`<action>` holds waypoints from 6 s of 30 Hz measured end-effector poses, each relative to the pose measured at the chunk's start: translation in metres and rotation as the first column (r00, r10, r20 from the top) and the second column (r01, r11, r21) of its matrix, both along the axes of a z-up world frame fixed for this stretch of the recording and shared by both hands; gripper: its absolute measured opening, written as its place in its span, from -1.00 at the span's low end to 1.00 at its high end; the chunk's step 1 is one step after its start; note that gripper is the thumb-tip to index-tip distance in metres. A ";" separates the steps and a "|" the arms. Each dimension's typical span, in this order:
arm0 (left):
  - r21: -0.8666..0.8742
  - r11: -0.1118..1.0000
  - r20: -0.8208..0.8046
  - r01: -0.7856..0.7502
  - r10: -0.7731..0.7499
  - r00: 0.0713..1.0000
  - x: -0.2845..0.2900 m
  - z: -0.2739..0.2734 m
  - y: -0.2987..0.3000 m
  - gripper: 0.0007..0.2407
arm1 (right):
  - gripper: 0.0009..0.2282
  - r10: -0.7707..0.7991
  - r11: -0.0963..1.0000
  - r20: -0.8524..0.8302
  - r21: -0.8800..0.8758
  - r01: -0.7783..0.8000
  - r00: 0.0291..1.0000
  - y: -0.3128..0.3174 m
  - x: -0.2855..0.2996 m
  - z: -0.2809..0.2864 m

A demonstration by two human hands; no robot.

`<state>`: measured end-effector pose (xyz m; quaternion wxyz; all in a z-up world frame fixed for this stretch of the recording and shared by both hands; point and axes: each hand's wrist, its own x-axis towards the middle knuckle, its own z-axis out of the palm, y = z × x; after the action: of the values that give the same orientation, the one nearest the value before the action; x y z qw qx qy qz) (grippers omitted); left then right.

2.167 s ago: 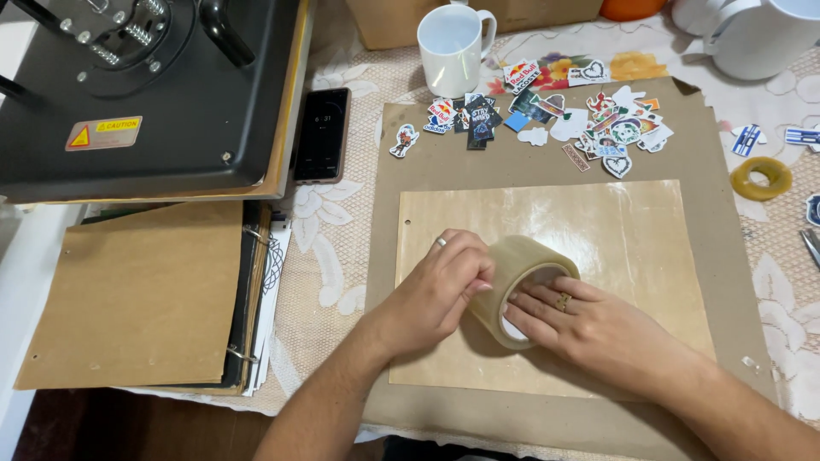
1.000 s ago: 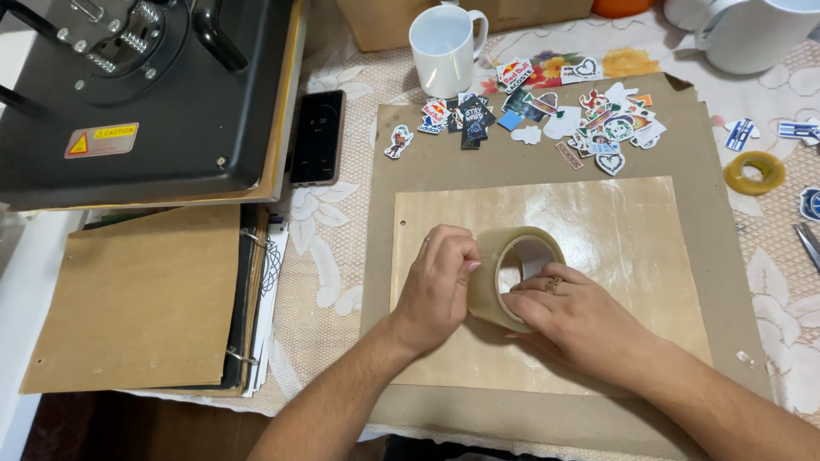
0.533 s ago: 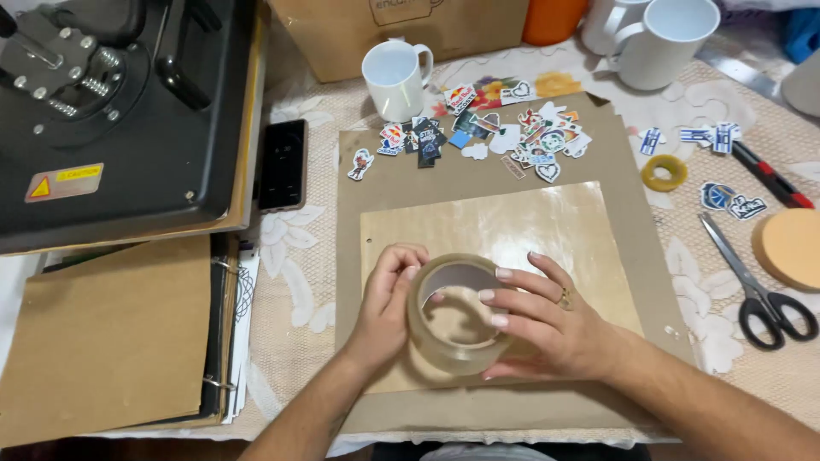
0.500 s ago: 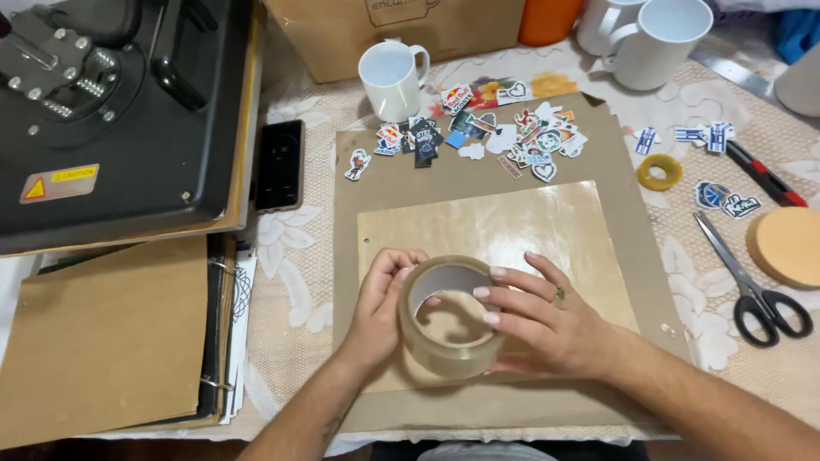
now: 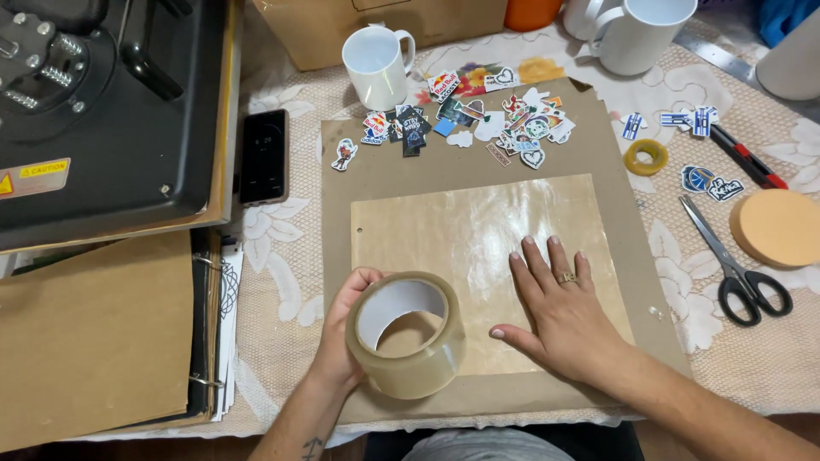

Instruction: Applying clear adhesive tape to a brown sheet and trimming it with a utility knife

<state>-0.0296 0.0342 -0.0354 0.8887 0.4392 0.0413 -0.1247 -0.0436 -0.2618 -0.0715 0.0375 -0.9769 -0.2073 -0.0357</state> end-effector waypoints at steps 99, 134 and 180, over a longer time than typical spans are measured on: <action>0.492 0.863 0.058 -0.114 0.099 0.993 0.007 0.044 0.019 -0.93 | -0.38 -0.086 0.530 0.067 0.848 -0.012 0.994 -0.131 -0.024 0.073; 0.722 0.653 0.125 -0.229 0.202 0.971 -0.016 0.049 0.106 -0.92 | -0.27 -0.305 0.740 0.010 0.632 0.231 0.952 -0.241 -0.043 0.026; 0.683 0.717 0.007 -0.138 0.182 0.983 0.058 0.014 0.076 -0.97 | -0.24 0.049 0.967 0.054 0.246 -0.060 0.997 -0.192 0.078 0.134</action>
<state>0.0284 0.1102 -0.0214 0.6720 0.7245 0.1486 -0.0369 0.0344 -0.4535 0.0625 0.1551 -0.9574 -0.2289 -0.0836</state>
